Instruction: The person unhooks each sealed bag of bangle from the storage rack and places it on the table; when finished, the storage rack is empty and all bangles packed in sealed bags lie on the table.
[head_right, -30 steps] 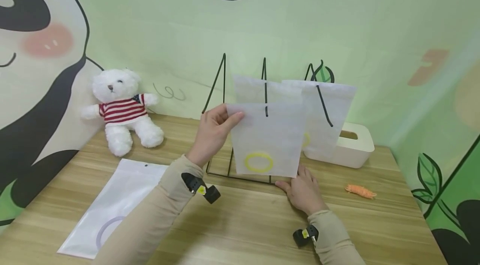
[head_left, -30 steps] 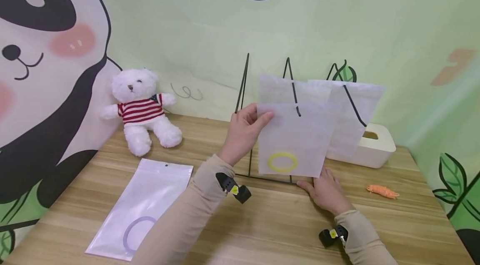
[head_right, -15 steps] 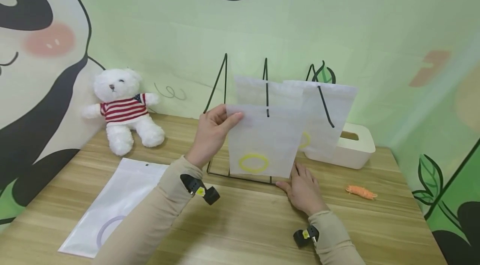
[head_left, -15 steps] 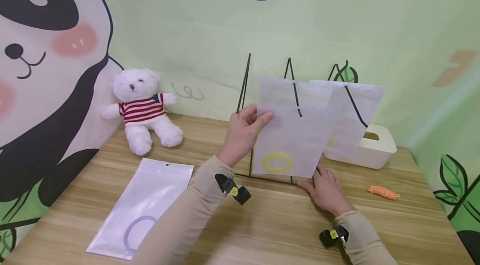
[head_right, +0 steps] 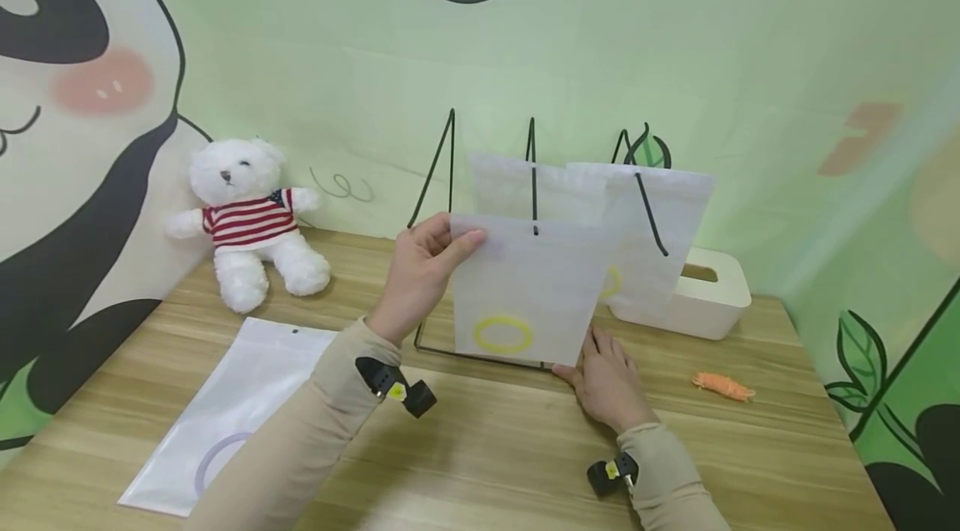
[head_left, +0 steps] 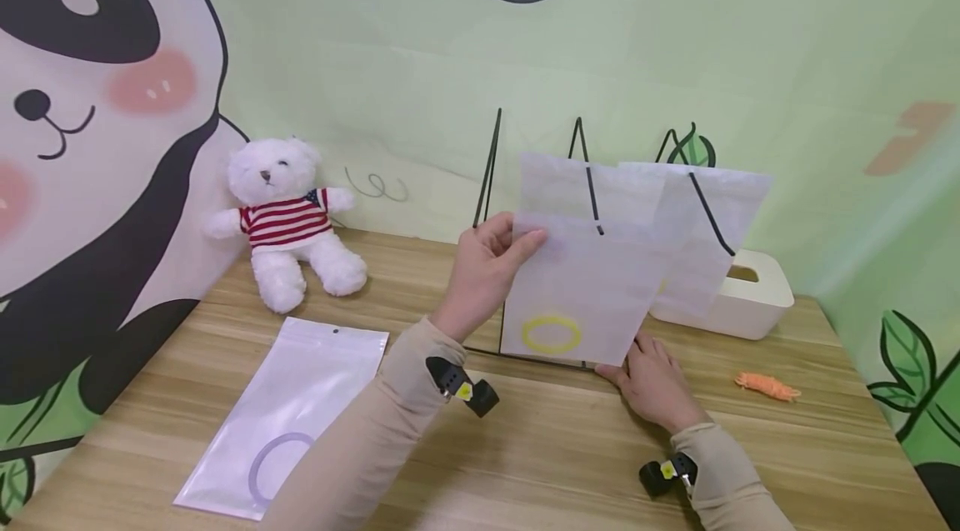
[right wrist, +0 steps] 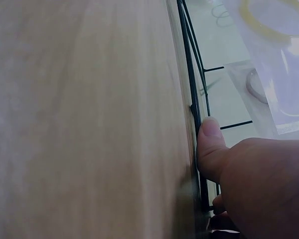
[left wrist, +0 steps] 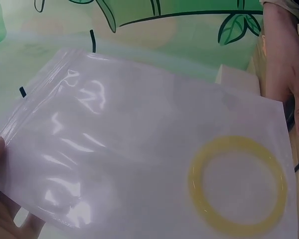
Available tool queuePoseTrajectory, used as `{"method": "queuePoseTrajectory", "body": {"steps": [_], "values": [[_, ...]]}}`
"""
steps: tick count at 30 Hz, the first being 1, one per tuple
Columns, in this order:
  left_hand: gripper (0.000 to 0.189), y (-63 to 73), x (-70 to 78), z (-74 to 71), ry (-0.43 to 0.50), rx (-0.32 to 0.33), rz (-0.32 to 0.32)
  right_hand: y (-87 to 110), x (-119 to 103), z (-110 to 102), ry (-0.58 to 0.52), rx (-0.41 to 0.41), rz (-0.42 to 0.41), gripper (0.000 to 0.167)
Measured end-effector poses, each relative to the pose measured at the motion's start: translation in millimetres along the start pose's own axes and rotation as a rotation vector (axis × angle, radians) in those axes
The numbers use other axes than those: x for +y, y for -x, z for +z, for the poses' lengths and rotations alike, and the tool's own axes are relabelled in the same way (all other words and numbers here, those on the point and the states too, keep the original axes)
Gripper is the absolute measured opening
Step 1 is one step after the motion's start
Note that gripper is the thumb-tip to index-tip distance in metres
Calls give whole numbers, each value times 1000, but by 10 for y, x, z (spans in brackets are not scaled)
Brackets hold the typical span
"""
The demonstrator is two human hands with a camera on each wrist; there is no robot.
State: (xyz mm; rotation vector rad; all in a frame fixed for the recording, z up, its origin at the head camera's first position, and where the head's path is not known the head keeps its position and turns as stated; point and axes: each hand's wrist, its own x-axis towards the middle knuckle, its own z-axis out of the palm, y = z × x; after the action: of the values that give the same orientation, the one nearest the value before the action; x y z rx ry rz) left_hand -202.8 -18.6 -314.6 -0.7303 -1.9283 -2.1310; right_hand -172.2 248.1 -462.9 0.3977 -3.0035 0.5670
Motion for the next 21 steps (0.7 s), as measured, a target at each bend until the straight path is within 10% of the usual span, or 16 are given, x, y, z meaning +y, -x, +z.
{"method": "queuePoseTrajectory", "body": {"steps": [21], "values": [[15,96,80,-5,44,-26,49,10,-3,1,53,-8,-1,45]]}}
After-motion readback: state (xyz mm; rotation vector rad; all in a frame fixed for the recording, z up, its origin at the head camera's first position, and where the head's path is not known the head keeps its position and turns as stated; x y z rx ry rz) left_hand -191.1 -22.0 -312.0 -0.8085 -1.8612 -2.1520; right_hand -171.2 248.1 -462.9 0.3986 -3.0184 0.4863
